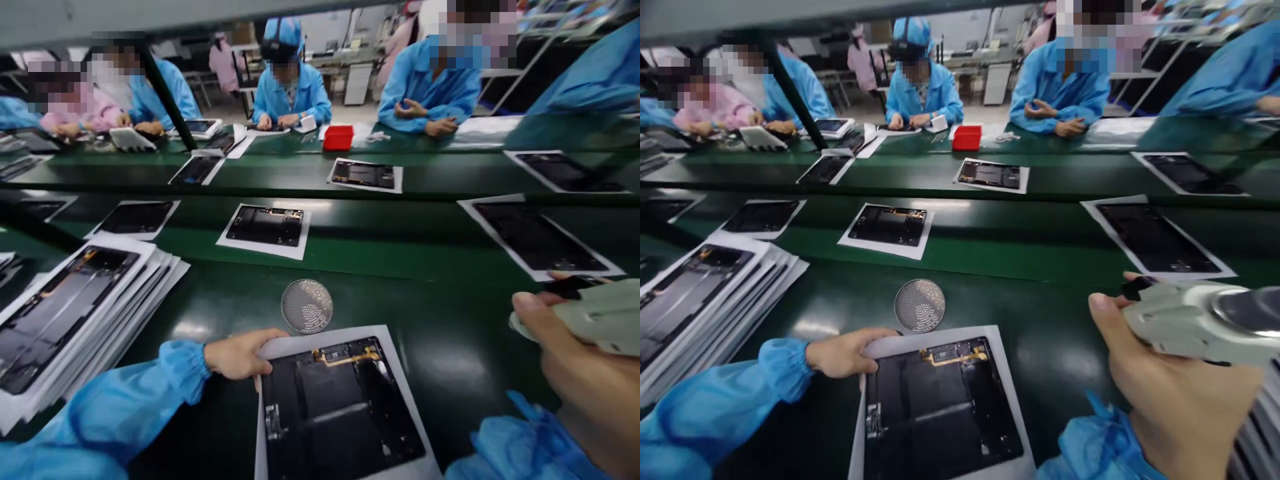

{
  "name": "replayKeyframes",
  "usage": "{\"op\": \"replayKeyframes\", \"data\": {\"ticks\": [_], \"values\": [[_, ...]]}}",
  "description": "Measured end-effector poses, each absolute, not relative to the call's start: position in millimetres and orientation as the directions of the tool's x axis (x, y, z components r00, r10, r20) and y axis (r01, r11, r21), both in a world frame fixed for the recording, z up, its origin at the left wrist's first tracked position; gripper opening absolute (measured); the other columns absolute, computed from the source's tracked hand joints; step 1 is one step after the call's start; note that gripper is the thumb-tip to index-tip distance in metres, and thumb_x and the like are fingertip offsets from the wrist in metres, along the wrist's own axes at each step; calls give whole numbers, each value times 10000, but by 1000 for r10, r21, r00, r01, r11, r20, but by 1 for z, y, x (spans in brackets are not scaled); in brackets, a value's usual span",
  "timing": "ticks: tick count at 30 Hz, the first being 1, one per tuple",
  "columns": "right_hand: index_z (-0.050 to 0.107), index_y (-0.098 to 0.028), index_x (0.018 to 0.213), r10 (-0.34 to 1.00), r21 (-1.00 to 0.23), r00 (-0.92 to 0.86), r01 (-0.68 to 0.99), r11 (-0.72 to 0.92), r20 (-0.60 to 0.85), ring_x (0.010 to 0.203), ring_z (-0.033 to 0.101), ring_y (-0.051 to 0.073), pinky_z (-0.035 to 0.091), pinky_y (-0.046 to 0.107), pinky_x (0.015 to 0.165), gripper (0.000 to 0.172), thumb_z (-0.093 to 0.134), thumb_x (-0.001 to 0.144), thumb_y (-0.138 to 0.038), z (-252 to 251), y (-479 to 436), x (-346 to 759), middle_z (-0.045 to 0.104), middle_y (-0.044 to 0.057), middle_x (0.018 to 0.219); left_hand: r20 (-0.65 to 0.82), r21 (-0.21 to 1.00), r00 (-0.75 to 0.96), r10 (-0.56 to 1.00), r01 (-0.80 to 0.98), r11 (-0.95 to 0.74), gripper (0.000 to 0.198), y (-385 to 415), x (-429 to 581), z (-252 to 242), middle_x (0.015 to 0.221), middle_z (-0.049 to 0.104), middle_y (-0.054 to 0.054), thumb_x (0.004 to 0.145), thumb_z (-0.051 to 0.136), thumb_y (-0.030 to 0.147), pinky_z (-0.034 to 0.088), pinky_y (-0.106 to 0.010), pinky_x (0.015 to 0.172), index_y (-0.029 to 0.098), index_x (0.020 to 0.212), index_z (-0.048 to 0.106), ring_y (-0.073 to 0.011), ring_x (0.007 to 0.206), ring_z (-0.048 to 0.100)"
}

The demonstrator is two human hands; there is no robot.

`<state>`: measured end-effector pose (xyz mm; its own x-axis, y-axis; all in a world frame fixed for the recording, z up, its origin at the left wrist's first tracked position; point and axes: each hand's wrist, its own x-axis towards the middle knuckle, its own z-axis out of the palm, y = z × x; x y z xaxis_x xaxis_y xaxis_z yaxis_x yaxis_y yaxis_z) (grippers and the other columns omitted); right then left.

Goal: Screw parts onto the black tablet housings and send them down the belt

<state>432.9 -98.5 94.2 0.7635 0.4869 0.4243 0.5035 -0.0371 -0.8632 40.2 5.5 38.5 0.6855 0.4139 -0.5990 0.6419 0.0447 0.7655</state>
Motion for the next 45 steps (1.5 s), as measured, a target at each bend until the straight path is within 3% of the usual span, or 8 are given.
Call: {"op": "replayKeyframes", "data": {"ticks": [2, 4, 7, 9, 14, 22, 27, 45], "values": [[686, -325, 927, 548, -864, 743, 499, -69, 385, 993, 647, 357, 467, 574, 1007, 369, 850, 655, -513, 94, -92, 424, 687, 15, 1000, -534, 663, 718, 446, 683, -306, 564, -1, 39, 42, 1152, 648, -90, 839, 591, 176, 537, -408, 875, 220, 1392, 492, -266, 1012, 636], [701, -339, 934, 605, -873, 722, 480, -89, 335, 989, 642, 343, 440, 584, 1051, 373, 857, 647, -519, 95, -86, 413, 685, 9, 980, -422, 453, 735, 530, 678, -579, 525, -11, 46, 44, 1178, 635, -137, 894, 541, 183, 521, -468, 881, 177, 1414, 464, -301, 1020, 622], [709, -315, 997, 721, -922, 645, 386, -21, 254, 934, 641, 292, 430, 572, 1049, 364, 850, 690, -449, 94, -75, 394, 690, 22, 964, -180, 177, 776, 604, 630, -757, 414, -27, 60, 38, 1155, 608, -180, 916, 477, 134, 519, -485, 841, 97, 1328, 507, -320, 1002, 599], [693, -260, 1043, 797, -964, 566, 257, 74, 212, 824, 649, 257, 493, 542, 940, 409, 857, 688, -376, 88, -64, 379, 687, 27, 855, -59, 125, 826, 560, 563, -817, 308, -35, 69, 27, 1122, 605, -170, 886, 496, 109, 525, -447, 803, 94, 1184, 571, -303, 969, 589], [634, -225, 1046, 907, -967, 345, -2, 256, 240, 664, 596, 164, 519, 422, 793, 304, 760, 771, -189, 67, -33, 323, 624, -25, 670, 117, 121, 863, 492, 479, -869, 112, -33, 76, 5, 1007, 622, -130, 835, 541, 69, 514, -364, 683, 125, 924, 578, -243, 827, 576], [638, -230, 1026, 948, -953, 191, -120, 279, 253, 606, 551, 149, 498, 384, 682, 252, 636, 807, -107, 47, -10, 270, 588, -40, 617, 488, 111, 748, 450, 458, -882, 139, -31, 81, -2, 1005, 636, -133, 928, 475, 85, 476, -371, 752, 120, 869, 596, -239, 894, 581], [666, -216, 1002, 946, -958, 201, -85, 275, 254, 586, 560, 148, 518, 407, 709, 236, 651, 794, -104, 44, -10, 270, 585, -35, 593, 460, 130, 752, 472, 469, -873, 158, -37, 86, -5, 716, 529, -48, 915, 487, 73, 369, -329, 586, 106, 806, 597, -180, 647, 489], [676, -196, 1011, 938, -950, 184, -51, 308, 294, 588, 567, 150, 517, 382, 675, 290, 597, 780, -39, 43, -7, 265, 590, -30, 605, 380, 171, 773, 508, 482, -860, 166, -38, 87, -9, 740, 561, -68, 911, 486, 70, 373, -333, 578, 106, 820, 620, -198, 667, 505]]}}
